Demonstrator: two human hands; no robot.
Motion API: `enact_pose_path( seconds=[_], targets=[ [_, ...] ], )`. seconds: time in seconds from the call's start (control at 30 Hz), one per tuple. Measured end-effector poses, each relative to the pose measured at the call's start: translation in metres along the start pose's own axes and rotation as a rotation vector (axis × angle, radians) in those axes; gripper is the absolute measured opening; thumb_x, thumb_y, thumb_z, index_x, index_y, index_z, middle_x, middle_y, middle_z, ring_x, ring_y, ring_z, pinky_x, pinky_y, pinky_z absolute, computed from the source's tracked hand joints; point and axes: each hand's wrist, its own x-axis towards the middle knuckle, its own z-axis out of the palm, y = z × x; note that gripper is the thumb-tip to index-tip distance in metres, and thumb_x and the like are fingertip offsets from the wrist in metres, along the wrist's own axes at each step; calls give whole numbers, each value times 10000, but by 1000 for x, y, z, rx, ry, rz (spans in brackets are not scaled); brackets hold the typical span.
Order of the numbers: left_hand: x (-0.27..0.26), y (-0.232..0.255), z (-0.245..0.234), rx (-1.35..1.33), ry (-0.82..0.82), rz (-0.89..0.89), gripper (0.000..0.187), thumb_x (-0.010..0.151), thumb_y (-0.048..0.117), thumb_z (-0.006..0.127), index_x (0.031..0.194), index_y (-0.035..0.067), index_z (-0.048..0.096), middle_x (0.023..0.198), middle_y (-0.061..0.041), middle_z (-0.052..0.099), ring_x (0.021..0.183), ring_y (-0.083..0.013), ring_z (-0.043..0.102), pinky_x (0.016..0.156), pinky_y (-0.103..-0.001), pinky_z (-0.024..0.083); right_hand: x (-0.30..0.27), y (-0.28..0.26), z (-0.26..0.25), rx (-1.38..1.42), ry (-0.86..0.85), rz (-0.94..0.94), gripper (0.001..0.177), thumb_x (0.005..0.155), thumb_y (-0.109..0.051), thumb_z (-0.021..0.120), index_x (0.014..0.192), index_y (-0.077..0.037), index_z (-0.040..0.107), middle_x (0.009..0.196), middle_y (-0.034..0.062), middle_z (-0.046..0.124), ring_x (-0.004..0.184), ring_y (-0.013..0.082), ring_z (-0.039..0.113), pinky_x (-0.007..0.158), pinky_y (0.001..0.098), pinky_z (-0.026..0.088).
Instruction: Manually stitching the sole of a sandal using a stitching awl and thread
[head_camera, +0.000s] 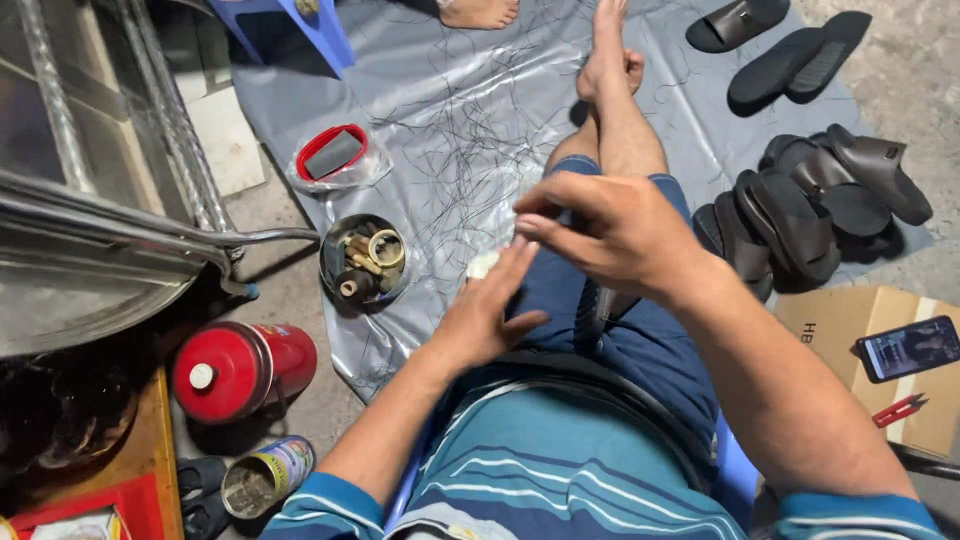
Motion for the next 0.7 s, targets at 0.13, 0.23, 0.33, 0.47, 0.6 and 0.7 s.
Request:
enact_pose_path(
  seconds=[0.13,0.23,0.33,0.47,0.6,0.7],
  targets=[
    [-7,-18,4,113,-168,43,664,812,456,571,1399,308,299,1171,-27,525,925,-368,586,760,-492,469,-50,31,-17,-53,-75,203,111,810,-235,633,900,-178,663,713,69,678,707,269,655,620,403,506],
    [-19,-26,-9,197,-164,60,283,892,408,477,1141,330,588,698,-57,541,697,-336,581,702,-448,456,-84,48,-19,-36,-264,384,167,750,-199,651,891,-111,670,753,156,696,760,349,663,670,450,517],
    [-32,-35,-42,109,-247,-54,201,878,293,513,995,211,654,858,-71,677,832,-323,630,732,-425,488,-108,54,-17,-65,-499,683,258,738,-296,665,960,-164,653,842,132,706,837,347,653,724,458,510],
    [-56,-78,-97,474,-360,-732,289,846,247,462,1082,234,629,1069,-55,638,988,-283,599,832,-428,476,-123,65,-27,-10,-696,782,205,776,-354,594,942,-266,676,845,-6,728,817,198,673,721,335,497],
    [-64,-100,-121,701,-295,-1069,563,817,180,370,1375,253,355,1273,-155,439,1120,-409,454,901,-491,412,-121,84,-57,-1,-672,599,173,767,-385,596,848,-275,702,798,-137,770,718,35,705,694,219,531],
    [-23,-58,-86,258,-89,-634,419,841,155,482,1260,158,491,1234,-113,516,1014,-298,562,879,-410,417,-89,96,-80,-158,-610,497,192,782,-380,561,860,-253,681,791,-97,745,683,68,706,653,266,558]
  ],
)
